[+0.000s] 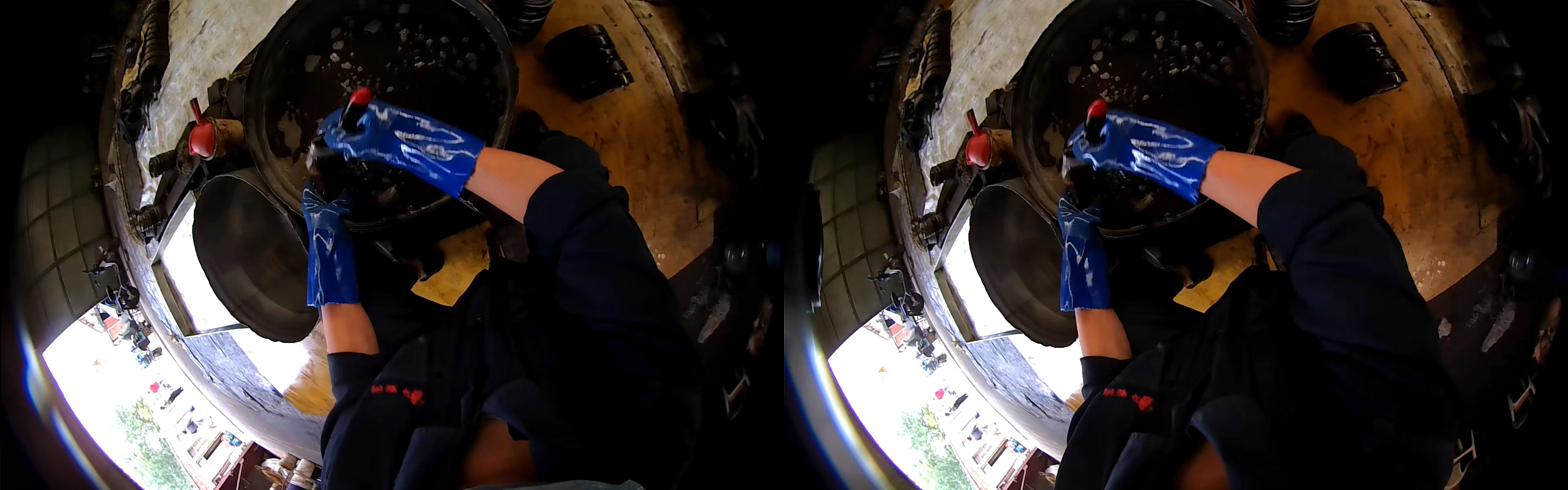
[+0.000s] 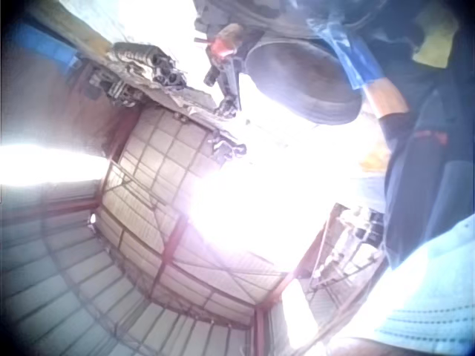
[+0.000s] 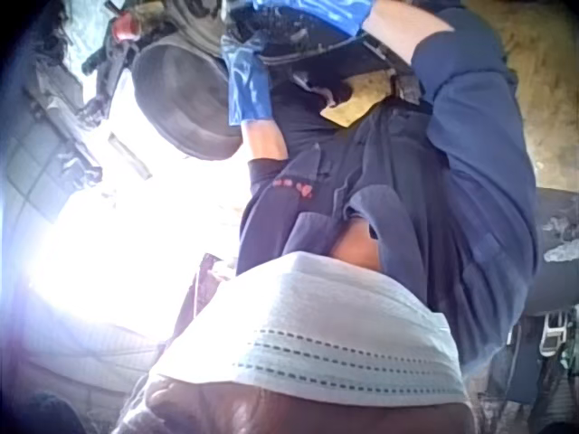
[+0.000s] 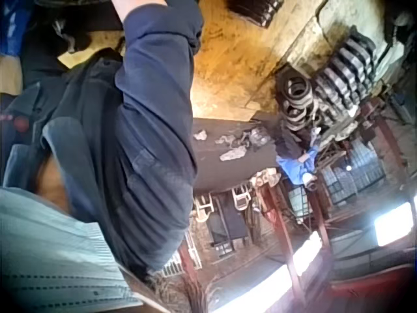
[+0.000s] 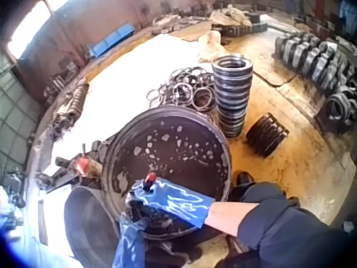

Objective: The person uses a red-handled brush to scrub dark, greasy metal rings inside a large black basin filled with liquid. They repeatedly dip the rings into the liquid and scrub their surfaces before placing them aside. The person repeats this process with multiple similar metal rings.

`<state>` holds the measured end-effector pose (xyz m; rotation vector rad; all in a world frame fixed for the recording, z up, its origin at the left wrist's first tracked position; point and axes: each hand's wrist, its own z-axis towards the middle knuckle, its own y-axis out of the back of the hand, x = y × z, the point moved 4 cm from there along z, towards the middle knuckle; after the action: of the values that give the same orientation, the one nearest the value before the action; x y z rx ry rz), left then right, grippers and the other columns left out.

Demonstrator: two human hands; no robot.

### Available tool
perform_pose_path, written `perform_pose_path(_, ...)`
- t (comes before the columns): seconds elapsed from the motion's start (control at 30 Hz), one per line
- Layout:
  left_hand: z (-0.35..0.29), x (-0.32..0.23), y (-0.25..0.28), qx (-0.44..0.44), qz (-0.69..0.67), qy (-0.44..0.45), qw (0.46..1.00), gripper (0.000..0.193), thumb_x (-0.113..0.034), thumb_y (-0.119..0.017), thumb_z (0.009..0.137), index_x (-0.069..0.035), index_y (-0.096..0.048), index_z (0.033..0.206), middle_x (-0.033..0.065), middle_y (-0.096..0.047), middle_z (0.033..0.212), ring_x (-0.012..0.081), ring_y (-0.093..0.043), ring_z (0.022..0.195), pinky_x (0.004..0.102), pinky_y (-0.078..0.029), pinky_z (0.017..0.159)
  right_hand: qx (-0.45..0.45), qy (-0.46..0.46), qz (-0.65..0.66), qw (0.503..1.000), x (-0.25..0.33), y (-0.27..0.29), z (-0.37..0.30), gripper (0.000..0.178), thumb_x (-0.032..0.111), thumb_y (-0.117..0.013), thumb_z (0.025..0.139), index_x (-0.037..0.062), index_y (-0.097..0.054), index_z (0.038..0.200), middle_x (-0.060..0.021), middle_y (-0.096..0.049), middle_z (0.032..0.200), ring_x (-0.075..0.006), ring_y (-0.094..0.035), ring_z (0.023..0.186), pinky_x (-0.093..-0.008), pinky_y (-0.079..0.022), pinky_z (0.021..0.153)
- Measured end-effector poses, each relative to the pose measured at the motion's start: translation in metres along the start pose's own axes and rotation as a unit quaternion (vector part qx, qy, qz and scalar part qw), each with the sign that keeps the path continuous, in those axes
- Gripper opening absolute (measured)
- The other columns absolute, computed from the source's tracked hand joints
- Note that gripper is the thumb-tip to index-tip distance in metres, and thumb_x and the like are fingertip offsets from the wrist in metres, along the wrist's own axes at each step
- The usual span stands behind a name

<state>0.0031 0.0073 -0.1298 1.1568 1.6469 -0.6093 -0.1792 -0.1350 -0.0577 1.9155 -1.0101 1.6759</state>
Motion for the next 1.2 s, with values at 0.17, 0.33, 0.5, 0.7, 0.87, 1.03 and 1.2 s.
perform_pose_path(0.17,-0.032,-0.034,0.003,-0.045,-0.015,0.005,0.999,0.063,0.013,-0.076,0.076,0.0,-0.058,0.134,0.0131,-0.072,0.115,0.0254,-0.071,0.1,0.0352,-0.062,0.088,-0.015,-0.048,-0.005,0.999,0.009,0.004,0.009,0.025,0.029,-0.067,0.096,0.0059,-0.075,0.099,-0.0048,-0.069,0.082,-0.013,-0.061,0.073,-0.0325,-0.048,0.066)
perform_pose_path(0.33,-0.044,-0.056,-0.003,-0.045,-0.033,0.02,0.998,0.058,0.014,-0.075,0.076,0.0,-0.062,0.131,0.0124,-0.074,0.11,0.0235,-0.073,0.097,0.0347,-0.062,0.086,-0.149,-0.069,0.181,0.97,0.008,0.019,-0.019,0.029,0.033,-0.062,0.102,0.0061,-0.073,0.1,0.0019,-0.062,0.08,-0.0076,-0.053,0.074,-0.0286,-0.044,0.067)
perform_pose_path(0.5,-0.03,-0.041,-0.02,-0.039,-0.041,-0.01,0.998,0.055,0.012,-0.079,0.076,-0.001,-0.062,0.127,0.0117,-0.074,0.107,0.0226,-0.073,0.094,0.0339,-0.062,0.085,-0.188,-0.106,0.091,0.972,-0.034,0.049,-0.003,0.024,0.023,-0.06,0.096,0.0011,-0.071,0.096,-0.0076,-0.069,0.081,-0.0166,-0.063,0.075,-0.0335,-0.049,0.073)
perform_pose_path(0.7,-0.038,-0.07,-0.044,-0.006,-0.029,-0.044,0.999,0.061,0.007,-0.08,0.077,0.003,-0.06,0.133,0.0138,-0.073,0.112,0.0212,-0.072,0.096,0.0322,-0.062,0.084,-0.166,-0.098,-0.112,0.975,0.008,0.062,-0.019,0.034,0.035,-0.063,0.096,0.0031,-0.074,0.099,-0.0088,-0.072,0.085,-0.0179,-0.066,0.079,-0.0348,-0.05,0.075)
perform_pose_path(0.87,-0.042,-0.077,-0.049,-0.02,0.019,-0.026,0.999,0.058,0.004,-0.08,0.079,0.003,-0.06,0.134,0.0142,-0.073,0.112,0.0211,-0.072,0.096,0.0318,-0.061,0.082,-0.118,-0.017,-0.13,0.984,0.056,0.059,-0.026,0.047,0.05,-0.069,0.095,0.0051,-0.077,0.102,-0.0094,-0.072,0.084,-0.0136,-0.067,0.073,-0.0332,-0.054,0.074)
perform_pose_path(1.03,-0.039,-0.079,-0.053,0.019,0.149,0.084,0.985,0.046,0.003,-0.078,0.083,0.001,-0.064,0.127,0.01,-0.073,0.101,0.0178,-0.07,0.086,0.0291,-0.058,0.073,0.051,0.039,-0.347,0.936,0.05,0.002,-0.006,0.026,0.037,-0.073,0.097,0.0144,-0.074,0.109,-0.0068,-0.073,0.088,-0.0163,-0.07,0.072,-0.0336,-0.06,0.079)
perform_pose_path(1.2,-0.039,-0.074,-0.068,0.031,0.076,-0.052,0.995,0.057,-0.001,-0.083,0.078,0.0,-0.062,0.132,0.011,-0.073,0.105,0.0196,-0.071,0.088,0.0334,-0.06,0.078,-0.119,0.004,-0.142,0.983,0.011,0.071,0.04,0.028,0.035,-0.07,0.094,0.0077,-0.076,0.095,-0.0053,-0.072,0.077,-0.015,-0.069,0.069,-0.0354,-0.058,0.07)
